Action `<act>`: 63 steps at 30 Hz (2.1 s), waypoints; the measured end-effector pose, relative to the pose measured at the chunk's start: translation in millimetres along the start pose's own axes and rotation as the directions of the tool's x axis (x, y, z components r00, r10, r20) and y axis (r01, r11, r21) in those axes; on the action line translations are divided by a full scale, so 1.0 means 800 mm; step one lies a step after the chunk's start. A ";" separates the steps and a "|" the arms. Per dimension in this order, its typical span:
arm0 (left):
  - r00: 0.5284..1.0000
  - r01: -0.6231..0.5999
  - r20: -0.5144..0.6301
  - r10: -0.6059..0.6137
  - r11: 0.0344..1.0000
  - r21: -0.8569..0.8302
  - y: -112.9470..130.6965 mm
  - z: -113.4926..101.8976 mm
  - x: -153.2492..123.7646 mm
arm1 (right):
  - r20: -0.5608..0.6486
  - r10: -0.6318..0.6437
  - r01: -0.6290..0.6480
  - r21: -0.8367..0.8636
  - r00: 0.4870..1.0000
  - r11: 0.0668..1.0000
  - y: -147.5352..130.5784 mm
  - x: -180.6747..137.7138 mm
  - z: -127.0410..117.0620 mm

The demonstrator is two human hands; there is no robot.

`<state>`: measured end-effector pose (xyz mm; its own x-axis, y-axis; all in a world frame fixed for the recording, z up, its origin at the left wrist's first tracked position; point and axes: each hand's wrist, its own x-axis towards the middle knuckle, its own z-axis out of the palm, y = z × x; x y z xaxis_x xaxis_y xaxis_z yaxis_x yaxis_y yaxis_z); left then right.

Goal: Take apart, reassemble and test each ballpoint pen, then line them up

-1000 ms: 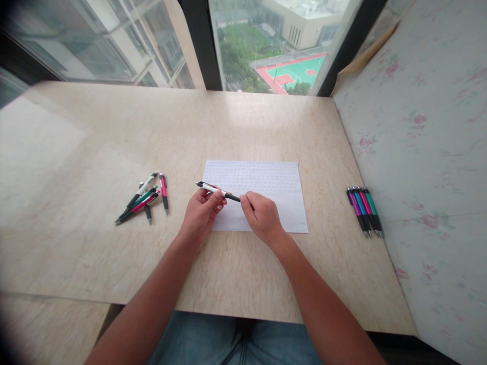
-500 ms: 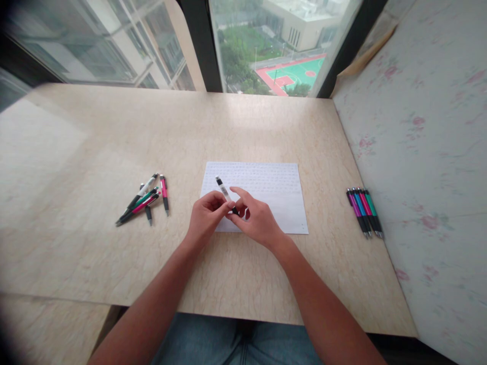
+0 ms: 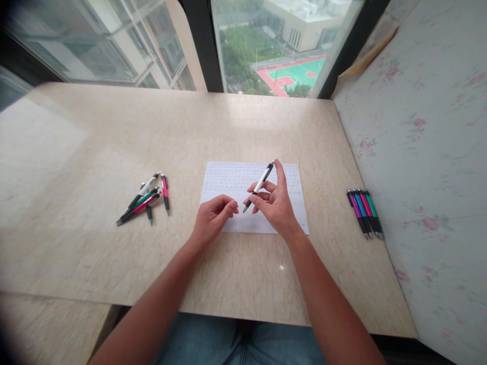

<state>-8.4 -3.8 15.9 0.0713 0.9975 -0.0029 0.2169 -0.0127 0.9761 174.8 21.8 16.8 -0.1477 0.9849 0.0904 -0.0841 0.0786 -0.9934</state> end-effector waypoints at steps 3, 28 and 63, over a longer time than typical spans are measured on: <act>1.000 -0.004 -0.001 0.004 1.000 0.009 0.001 0.000 0.001 | -0.021 0.007 -0.007 -0.005 1.000 1.000 -0.001 -0.001 0.002; 0.998 -0.006 -0.059 0.006 1.000 0.004 -0.001 -0.003 0.004 | -0.223 -0.050 0.027 -0.102 0.974 0.994 0.018 0.005 -0.005; 0.997 -0.034 -0.063 0.041 0.994 0.107 -0.001 -0.004 0.004 | -0.203 -0.048 0.036 -0.062 0.978 0.997 0.013 0.001 0.004</act>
<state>-11.7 -0.3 15.6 0.0183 0.9986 0.0505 0.3171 -0.0537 0.9469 170.8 22.6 7.0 0.0599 0.9907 0.1220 -0.0280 0.1238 -0.9919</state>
